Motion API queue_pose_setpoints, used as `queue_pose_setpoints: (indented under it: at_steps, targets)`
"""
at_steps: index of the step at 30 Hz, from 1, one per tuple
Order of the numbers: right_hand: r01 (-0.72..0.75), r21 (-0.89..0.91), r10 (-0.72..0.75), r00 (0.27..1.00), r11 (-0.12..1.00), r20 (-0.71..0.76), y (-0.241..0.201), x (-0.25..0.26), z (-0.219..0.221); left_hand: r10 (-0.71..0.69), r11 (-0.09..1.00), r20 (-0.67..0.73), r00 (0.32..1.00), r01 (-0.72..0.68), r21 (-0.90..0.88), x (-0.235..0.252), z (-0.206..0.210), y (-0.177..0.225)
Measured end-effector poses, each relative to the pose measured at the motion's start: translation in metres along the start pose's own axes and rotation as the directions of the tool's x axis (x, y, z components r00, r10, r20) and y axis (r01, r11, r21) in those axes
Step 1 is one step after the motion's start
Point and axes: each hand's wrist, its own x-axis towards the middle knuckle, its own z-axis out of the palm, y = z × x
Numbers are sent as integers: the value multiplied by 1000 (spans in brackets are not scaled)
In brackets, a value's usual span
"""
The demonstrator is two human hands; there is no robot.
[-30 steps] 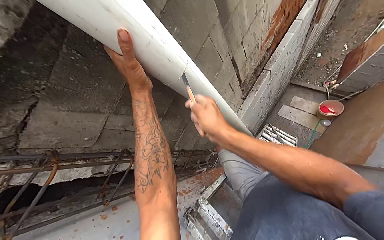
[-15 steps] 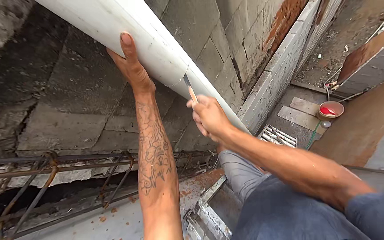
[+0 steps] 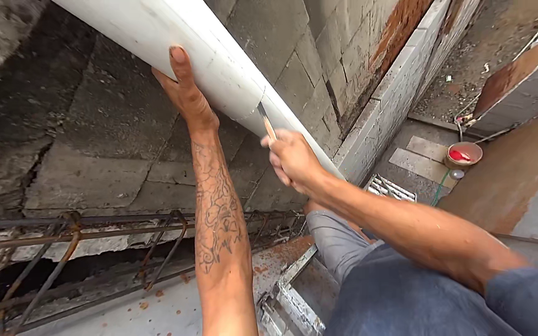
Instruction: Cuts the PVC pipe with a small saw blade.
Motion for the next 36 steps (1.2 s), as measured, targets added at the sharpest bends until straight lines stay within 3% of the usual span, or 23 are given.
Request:
queue_pose_setpoints:
  at_steps: [5,9,12,16,26,30,34,36]
  targets:
    - [-29,18,29,999,999,-34,-7,22,4,-4,1000,-14,1000,3,-18,-5,1,-4]
    - [-29,3,29,1000,1000,10,0,2,-4,13,1000,-21,1000,-13,-21,0,4,-3]
    - [-20,14,21,999,1000,-29,-5,23,4,1,1000,-25,1000,-2,-23,-5,2,-7]
    - [-36,32,36,999,999,1,4,-2,0,-3,1000,-25,1000,2,-7,-5,3,-3]
    - [-11,30,12,1000,999,-23,1,21,6,0,1000,-32,999,-1,-14,-2,1,-7]
    - [-28,55,28,1000,998,-6,5,-3,10,0,1000,-16,1000,0,-15,-3,-1,-5]
    - [-18,51,19,999,999,-30,5,16,10,-31,1000,-43,999,31,-2,-10,0,-8]
    - [-14,55,13,1000,998,13,6,2,11,-30,1000,-36,999,30,3,-10,-3,-4]
